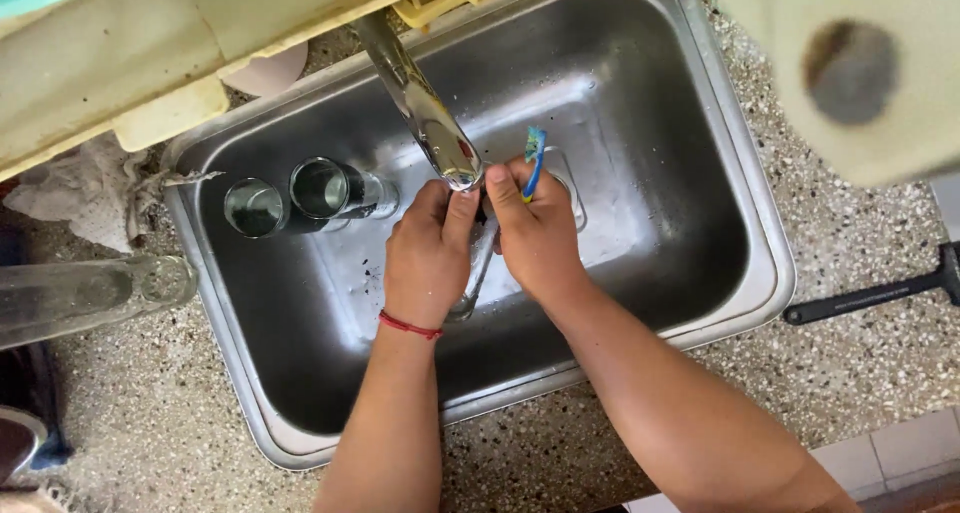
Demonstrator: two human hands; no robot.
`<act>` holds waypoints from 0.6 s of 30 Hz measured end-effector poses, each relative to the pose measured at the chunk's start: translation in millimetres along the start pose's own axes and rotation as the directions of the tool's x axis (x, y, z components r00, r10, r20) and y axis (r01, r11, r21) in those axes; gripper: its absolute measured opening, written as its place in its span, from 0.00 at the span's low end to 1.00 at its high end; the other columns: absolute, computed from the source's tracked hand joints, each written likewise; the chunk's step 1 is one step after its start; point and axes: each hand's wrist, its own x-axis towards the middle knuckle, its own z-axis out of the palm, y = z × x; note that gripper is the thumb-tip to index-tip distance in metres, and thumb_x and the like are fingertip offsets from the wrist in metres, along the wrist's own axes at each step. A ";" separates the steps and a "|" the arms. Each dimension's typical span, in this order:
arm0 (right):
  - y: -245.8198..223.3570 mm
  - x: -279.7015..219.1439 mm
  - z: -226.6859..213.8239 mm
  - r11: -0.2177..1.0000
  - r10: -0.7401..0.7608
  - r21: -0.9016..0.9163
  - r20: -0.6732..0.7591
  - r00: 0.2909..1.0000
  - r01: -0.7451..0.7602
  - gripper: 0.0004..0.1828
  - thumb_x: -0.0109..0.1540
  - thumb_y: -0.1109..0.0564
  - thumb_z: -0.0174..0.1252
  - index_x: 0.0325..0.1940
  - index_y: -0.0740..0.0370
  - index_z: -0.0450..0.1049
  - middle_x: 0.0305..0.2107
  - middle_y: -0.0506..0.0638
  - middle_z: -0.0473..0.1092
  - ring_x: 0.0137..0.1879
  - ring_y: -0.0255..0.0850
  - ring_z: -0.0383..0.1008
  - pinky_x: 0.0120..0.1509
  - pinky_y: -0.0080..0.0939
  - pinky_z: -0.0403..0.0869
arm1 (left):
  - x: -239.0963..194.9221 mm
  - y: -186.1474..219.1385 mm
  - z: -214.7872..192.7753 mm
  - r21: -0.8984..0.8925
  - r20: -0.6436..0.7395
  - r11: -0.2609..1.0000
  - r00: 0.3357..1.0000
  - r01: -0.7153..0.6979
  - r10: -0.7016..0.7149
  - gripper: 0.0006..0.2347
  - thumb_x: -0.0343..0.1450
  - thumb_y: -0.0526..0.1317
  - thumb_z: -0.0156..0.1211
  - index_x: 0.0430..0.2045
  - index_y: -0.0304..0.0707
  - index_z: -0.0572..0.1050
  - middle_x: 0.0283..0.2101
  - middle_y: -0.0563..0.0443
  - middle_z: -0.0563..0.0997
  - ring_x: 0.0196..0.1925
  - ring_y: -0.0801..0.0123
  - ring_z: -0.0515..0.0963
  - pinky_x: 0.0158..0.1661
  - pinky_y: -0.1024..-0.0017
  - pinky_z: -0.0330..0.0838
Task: Washing a glass in a sink using a toothbrush and running water, focusing on scrubbing the rim and interior.
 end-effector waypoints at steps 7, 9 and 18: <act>21.0 10.9 4.1 0.970 0.238 0.090 -0.172 0.956 -0.226 0.17 0.66 0.44 0.52 0.29 0.56 0.72 0.11 0.51 0.62 0.13 0.42 0.65 0.14 0.36 0.67 | -24.9 24.8 -14.7 -0.126 0.259 0.968 0.935 -0.218 0.244 0.25 0.76 0.44 0.37 0.67 0.26 0.51 0.65 0.19 0.62 0.66 0.34 0.63 0.62 0.42 0.57; 24.1 11.8 5.9 0.983 0.183 0.051 -0.189 0.965 -0.176 0.18 0.66 0.45 0.53 0.26 0.56 0.71 0.12 0.48 0.61 0.17 0.39 0.64 0.20 0.36 0.65 | -19.9 8.7 -9.9 -0.129 0.278 0.967 0.928 -0.218 0.247 0.27 0.76 0.41 0.42 0.69 0.24 0.46 0.66 0.21 0.59 0.67 0.35 0.62 0.63 0.41 0.55; 38.1 4.5 11.7 0.987 0.157 0.015 -0.175 0.972 -0.157 0.21 0.69 0.41 0.48 0.29 0.56 0.71 0.17 0.46 0.66 0.28 0.36 0.65 0.35 0.39 0.69 | -16.8 44.4 -5.8 0.174 0.050 0.982 0.997 -0.070 0.062 0.23 0.74 0.57 0.38 0.57 0.48 0.71 0.48 0.30 0.80 0.55 0.34 0.75 0.58 0.46 0.65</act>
